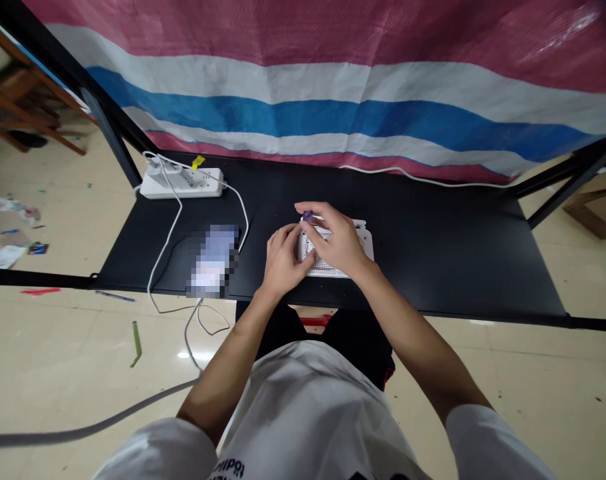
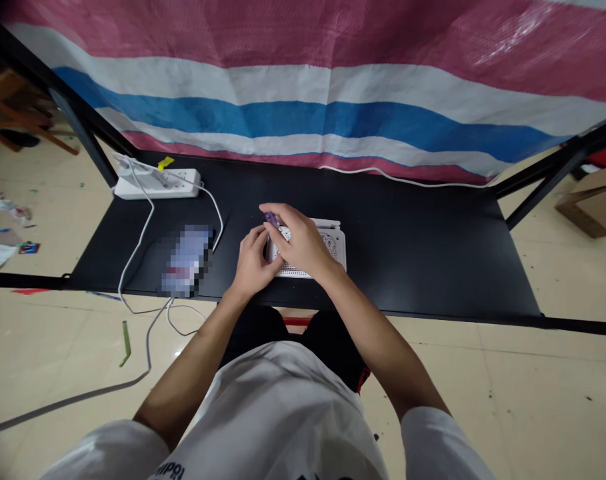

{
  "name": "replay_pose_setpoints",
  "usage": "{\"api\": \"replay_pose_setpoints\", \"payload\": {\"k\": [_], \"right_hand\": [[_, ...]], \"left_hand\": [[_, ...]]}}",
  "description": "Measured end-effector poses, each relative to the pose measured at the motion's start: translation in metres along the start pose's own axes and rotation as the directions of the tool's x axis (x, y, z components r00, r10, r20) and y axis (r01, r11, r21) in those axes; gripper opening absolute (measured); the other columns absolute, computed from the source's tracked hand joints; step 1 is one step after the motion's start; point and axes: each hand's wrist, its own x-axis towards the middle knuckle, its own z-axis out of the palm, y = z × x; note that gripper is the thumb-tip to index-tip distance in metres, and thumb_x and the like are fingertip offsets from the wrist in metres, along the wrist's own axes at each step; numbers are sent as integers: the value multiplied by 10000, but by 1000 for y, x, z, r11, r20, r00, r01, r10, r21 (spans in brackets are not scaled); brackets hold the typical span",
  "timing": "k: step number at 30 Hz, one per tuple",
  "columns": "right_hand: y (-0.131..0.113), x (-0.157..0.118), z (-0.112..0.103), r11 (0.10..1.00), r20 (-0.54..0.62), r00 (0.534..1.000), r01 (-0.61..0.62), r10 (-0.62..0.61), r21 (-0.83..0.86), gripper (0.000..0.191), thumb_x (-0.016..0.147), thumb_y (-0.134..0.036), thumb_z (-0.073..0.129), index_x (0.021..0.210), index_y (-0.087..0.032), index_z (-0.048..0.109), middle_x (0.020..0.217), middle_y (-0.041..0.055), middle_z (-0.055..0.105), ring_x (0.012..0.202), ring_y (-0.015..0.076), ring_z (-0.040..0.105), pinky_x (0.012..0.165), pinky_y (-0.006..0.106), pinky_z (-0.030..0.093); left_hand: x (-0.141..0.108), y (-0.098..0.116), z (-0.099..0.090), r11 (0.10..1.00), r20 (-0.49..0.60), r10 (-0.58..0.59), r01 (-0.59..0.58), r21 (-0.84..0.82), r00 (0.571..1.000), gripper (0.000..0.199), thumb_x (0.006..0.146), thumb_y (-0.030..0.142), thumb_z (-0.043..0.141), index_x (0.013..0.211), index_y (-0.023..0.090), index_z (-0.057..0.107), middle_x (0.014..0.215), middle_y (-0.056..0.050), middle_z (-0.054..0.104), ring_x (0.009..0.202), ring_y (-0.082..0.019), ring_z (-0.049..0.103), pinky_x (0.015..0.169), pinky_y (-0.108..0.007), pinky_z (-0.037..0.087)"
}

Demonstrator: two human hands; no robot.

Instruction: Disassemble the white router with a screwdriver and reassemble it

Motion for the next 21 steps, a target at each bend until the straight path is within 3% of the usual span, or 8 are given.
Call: {"api": "replay_pose_setpoints", "payload": {"k": [5,12,16,21], "right_hand": [[-4,2,-4,996,-47,999,17,-21,-90,316,1089,-318,566,1376,-305,697,1285,79,676,1169,217,714,999,400,686],[-15,11,-20,996,-124,990,64,-71,-59,350,1094,-404,563,1425,-347,665,1312,73,668,1185,244,705,956,407,708],[-13,11,-22,996,-92,994,48,-54,-71,379,1096,-456,545,1447,-358,652,1347,80,665,1212,268,701,971,443,707],[-2,5,-12,996,-34,998,43,-46,-79,355,1097,-360,548,1430,-331,669,1322,75,678,1184,228,713,988,408,697]], "left_hand": [[0,0,0,1000,4,-7,7,6,1000,619,964,457,692,1519,215,560,1454,-132,621,1368,-335,585,1220,-525,412],[0,4,-3,1000,4,-12,12,-7,1000,609,990,496,690,1522,230,556,1472,-121,628,1390,-319,581,1222,-506,409],[0,5,-3,1000,7,-15,15,3,1000,613,993,506,687,1527,236,552,1478,-124,623,1397,-326,578,1218,-517,414],[1,2,-2,1000,17,-10,10,12,1000,618,988,484,680,1536,231,543,1473,-128,619,1383,-328,581,1217,-515,418]]}}
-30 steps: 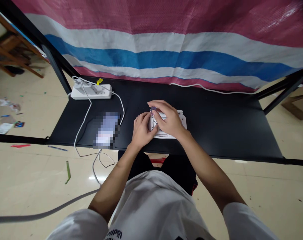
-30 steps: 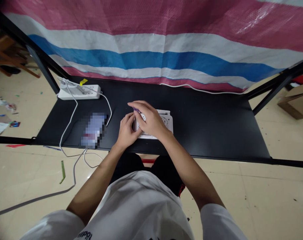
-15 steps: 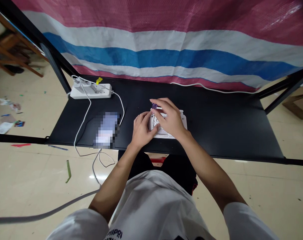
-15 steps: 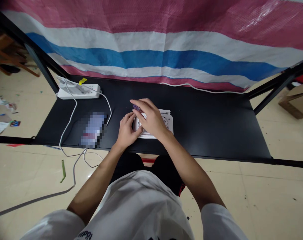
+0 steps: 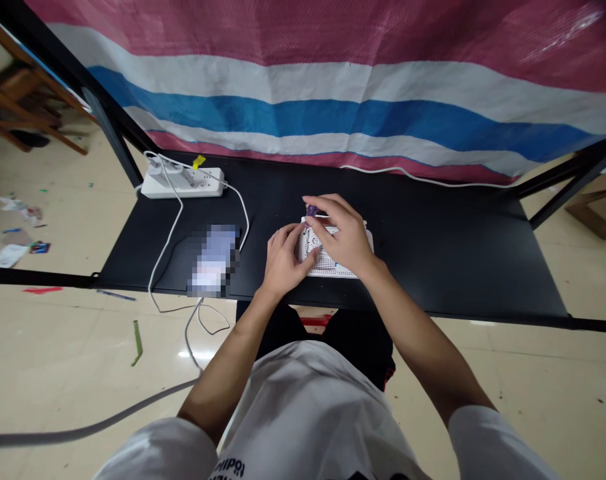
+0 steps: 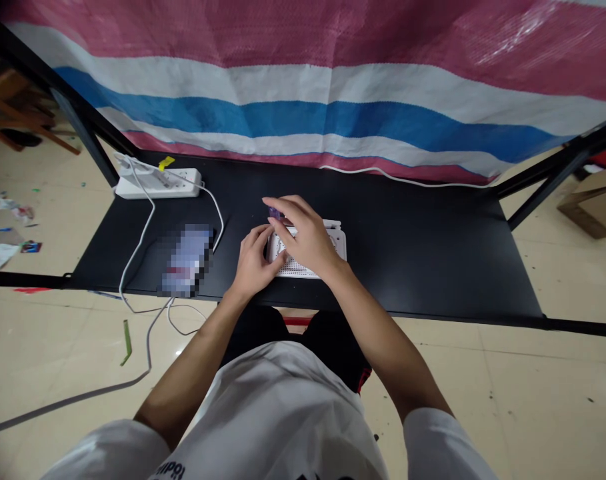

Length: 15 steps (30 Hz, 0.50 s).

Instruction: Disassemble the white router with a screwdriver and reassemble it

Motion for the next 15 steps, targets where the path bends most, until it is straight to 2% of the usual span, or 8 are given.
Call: {"api": "replay_pose_setpoints", "payload": {"k": [6,9,12,15], "right_hand": [[5,-4,3,1000,66,998,15,-15,11,379,1116,-283,487,1466,-329,628,1359,77,706,1252,227,710,1072,452,658],[6,-4,7,999,-4,999,41,-41,14,281,1085,-322,585,1340,-305,701,1329,84,707,1234,241,711,998,448,685],[4,-4,11,1000,-104,995,2,-4,-22,203,1046,-357,670,1219,-298,757,1198,76,706,1122,236,726,918,427,702],[3,-3,11,1000,-26,1000,-4,4,1,281,1099,-322,563,1331,-313,720,1214,72,724,1120,218,735,983,424,685]], "left_hand": [[0,-2,1,1000,-8,9,-9,-8,1000,600,982,468,680,1515,222,555,1474,-126,619,1381,-325,580,1216,-509,414],[0,-2,1,1000,-11,6,-7,-12,1000,599,974,462,691,1504,215,563,1457,-129,626,1366,-325,587,1207,-510,421],[0,-1,1,1000,-8,0,0,-7,1000,602,970,470,693,1502,218,563,1451,-134,626,1367,-329,586,1213,-519,420],[0,-1,1,1000,-11,8,-8,-12,1000,594,970,460,689,1499,221,564,1453,-130,628,1366,-326,588,1211,-512,422]]}}
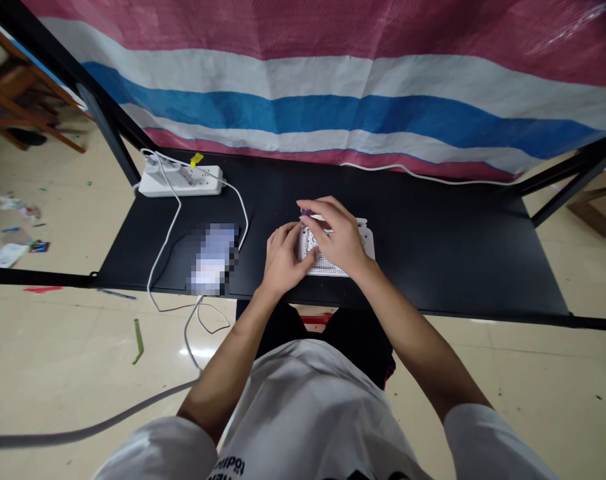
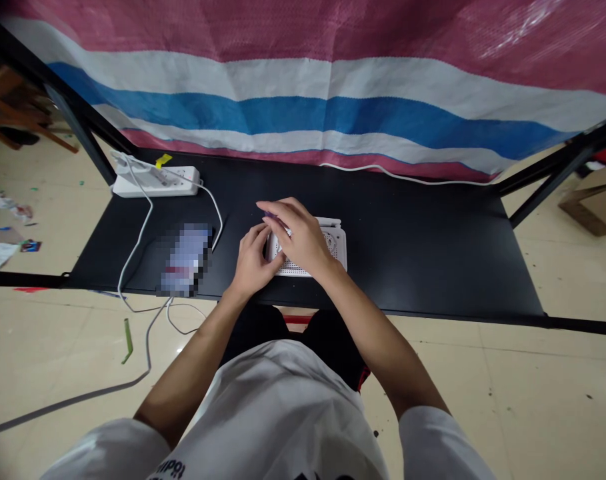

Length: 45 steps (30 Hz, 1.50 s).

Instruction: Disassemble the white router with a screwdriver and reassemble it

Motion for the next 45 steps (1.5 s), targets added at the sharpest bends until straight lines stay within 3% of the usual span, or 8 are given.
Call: {"api": "replay_pose_setpoints", "payload": {"k": [3,7,12,16,20,24,31,45], "right_hand": [[3,1,-1,998,52,997,47,-49,35,341,1113,-318,518,1415,-322,678,1327,84,709,1207,228,722,1038,449,665],[7,0,1,998,-40,998,46,-47,-39,253,1054,-379,655,1275,-315,762,1218,81,709,1120,242,732,990,461,679],[5,-1,0,998,87,994,61,-63,17,354,1124,-332,500,1438,-328,663,1351,73,717,1240,225,719,1054,446,661],[6,-3,0,999,1,999,39,-39,-20,288,1080,-375,610,1332,-307,731,1282,85,706,1167,229,731,987,424,684],[11,-5,3,999,91,995,30,-32,28,367,1114,-347,526,1461,-339,644,1340,72,711,1221,226,723,1029,441,672],[12,-5,3,999,-7,1000,22,-22,-26,287,1060,-371,645,1330,-323,730,1287,75,711,1163,233,736,984,436,691],[2,1,-8,997,177,982,55,-62,46,425,1132,-262,433,1522,-331,586,1418,67,717,1291,213,722,1125,449,627],[8,2,-12,997,144,989,28,-39,78,413,1131,-328,447,1527,-317,563,1448,82,708,1280,231,734,1094,458,647]], "left_hand": [[0,0,0,1000,-5,2,-2,2,1000,581,965,442,691,1487,215,572,1450,-131,628,1362,-328,590,1208,-512,423],[0,0,0,1000,6,-11,11,12,1000,575,959,436,693,1481,223,577,1444,-133,629,1355,-337,592,1203,-523,428],[0,0,0,1000,4,-3,3,1,1000,588,960,431,688,1498,229,563,1461,-126,624,1372,-332,585,1213,-519,418],[0,0,0,1000,2,-3,3,6,1000,570,951,411,695,1474,220,577,1455,-128,624,1372,-330,585,1214,-517,419],[0,0,0,1000,4,-5,5,12,1000,584,946,405,693,1491,236,569,1457,-121,630,1369,-328,590,1209,-514,427],[0,0,0,1000,-3,-7,7,14,1000,563,949,411,693,1472,237,580,1450,-123,629,1367,-332,592,1211,-520,427],[0,0,0,1000,-6,4,-4,4,1000,590,967,434,692,1507,233,561,1465,-120,627,1376,-329,587,1210,-514,422],[0,2,-1,1000,2,-1,1,1,1000,586,982,471,690,1501,229,565,1458,-119,631,1378,-321,587,1215,-506,419]]}}
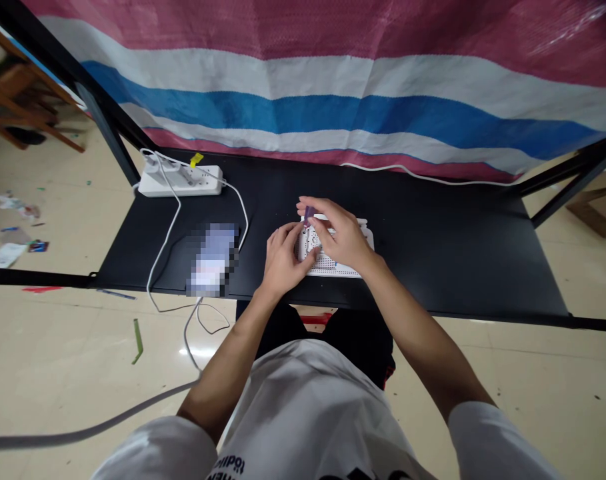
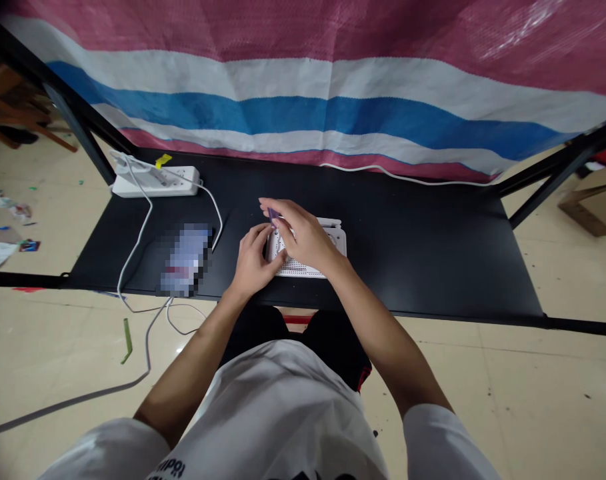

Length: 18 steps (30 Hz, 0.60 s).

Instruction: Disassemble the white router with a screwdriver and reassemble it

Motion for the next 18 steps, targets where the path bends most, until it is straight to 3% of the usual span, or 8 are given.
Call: {"api": "replay_pose_setpoints", "payload": {"k": [8,14,18], "right_hand": [[-5,3,3,1000,-28,999,26,-26,16,325,1100,-337,528,1376,-291,693,1406,86,718,1298,239,712,1063,430,659],[-2,4,3,1000,41,999,-15,15,9,406,1130,-323,439,1506,-317,591,1415,75,725,1299,233,717,1124,463,622],[-1,3,6,998,-34,999,20,-23,-62,333,1098,-354,549,1405,-308,669,1381,84,708,1277,251,705,1069,461,652]], "left_hand": [[0,-1,1,1000,-8,1,-1,-5,1000,597,963,438,692,1502,214,570,1453,-121,632,1361,-323,591,1208,-511,419],[0,-3,1,1000,-14,12,-12,-16,1000,584,966,454,694,1481,204,583,1448,-128,634,1363,-328,589,1201,-515,421],[-1,-4,2,1000,-12,6,-6,-8,1000,599,960,439,702,1498,211,571,1454,-126,628,1358,-327,592,1204,-518,419]]}}
